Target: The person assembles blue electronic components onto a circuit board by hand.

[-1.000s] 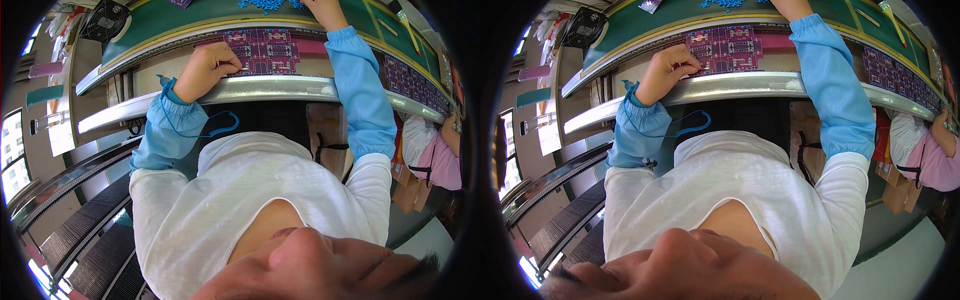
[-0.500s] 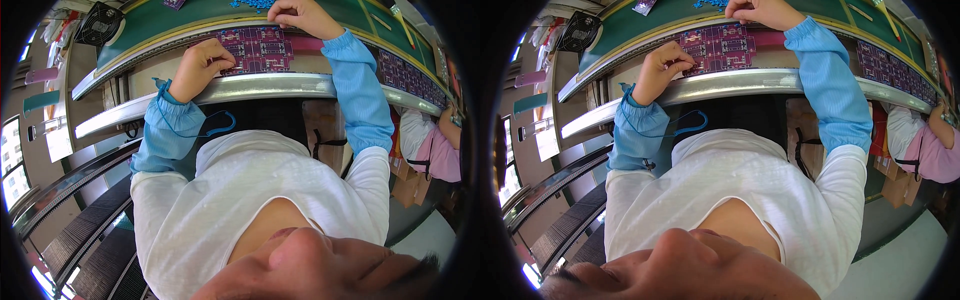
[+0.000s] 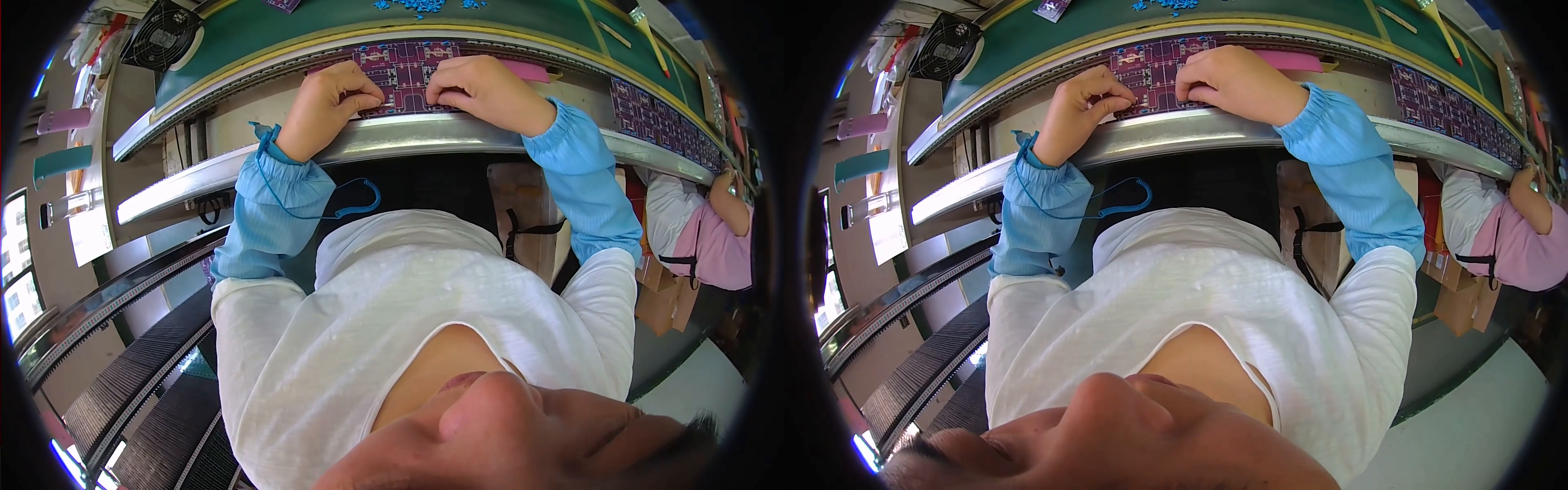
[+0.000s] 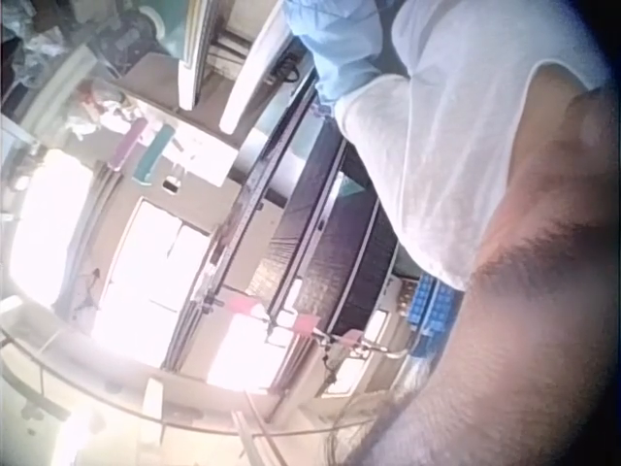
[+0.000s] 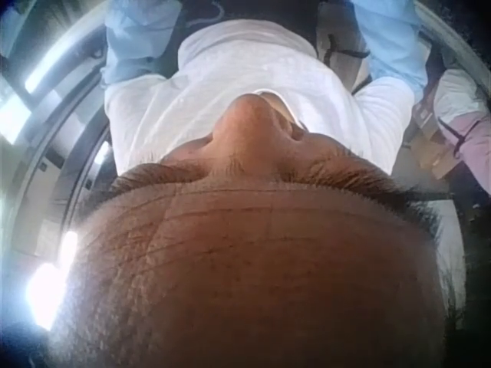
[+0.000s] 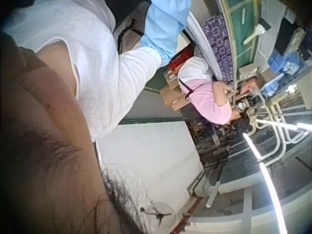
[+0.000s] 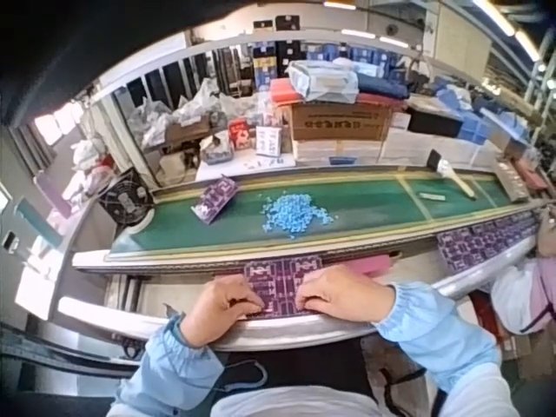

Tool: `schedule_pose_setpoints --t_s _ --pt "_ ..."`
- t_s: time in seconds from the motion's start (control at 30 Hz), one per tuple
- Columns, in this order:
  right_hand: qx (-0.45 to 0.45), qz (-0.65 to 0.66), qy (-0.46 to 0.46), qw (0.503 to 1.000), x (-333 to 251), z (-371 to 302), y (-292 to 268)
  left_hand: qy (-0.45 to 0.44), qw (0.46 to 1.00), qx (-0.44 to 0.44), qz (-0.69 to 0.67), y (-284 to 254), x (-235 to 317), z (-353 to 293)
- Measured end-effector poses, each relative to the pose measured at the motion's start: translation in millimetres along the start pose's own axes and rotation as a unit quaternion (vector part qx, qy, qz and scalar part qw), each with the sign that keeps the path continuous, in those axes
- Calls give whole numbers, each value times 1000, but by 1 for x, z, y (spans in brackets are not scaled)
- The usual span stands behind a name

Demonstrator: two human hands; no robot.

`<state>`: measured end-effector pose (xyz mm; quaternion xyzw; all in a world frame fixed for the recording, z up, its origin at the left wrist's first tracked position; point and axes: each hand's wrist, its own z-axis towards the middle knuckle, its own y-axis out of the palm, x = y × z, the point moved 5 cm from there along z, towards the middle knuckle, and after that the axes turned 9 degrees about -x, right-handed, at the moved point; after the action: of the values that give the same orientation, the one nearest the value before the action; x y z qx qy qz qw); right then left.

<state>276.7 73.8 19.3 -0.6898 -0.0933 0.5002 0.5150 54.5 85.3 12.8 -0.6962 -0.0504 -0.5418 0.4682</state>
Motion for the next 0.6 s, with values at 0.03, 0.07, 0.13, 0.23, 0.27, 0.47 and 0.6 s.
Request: schedule_pose_setpoints --t_s 0.03,0.07,0.13,0.23,0.27,0.47,0.6 --pt "-1 -8 -4 1000 -1 0 1 6 1000 7 2 0 -2 0" --pt "-3 -15 -8 1000 -2 0 3 12 1000 14 3 0 -2 -1" --pt "-8 -27 -4 1000 -2 -1 4 7 1000 18 0 -1 -3 -1" --pt "-10 -44 9 999 -1 -1 6 -11 1000 21 -14 -1 -1 -3" --pt "-9 -50 16 999 -2 0 7 -23 999 20 -25 -1 -1 -4" --pt "29 -69 2 997 -5 -6 4 -13 1000 11 -5 3 4 -4" --pt "88 -35 -18 995 -2 -17 -11 -25 1000 5 -1 5 1 -2"
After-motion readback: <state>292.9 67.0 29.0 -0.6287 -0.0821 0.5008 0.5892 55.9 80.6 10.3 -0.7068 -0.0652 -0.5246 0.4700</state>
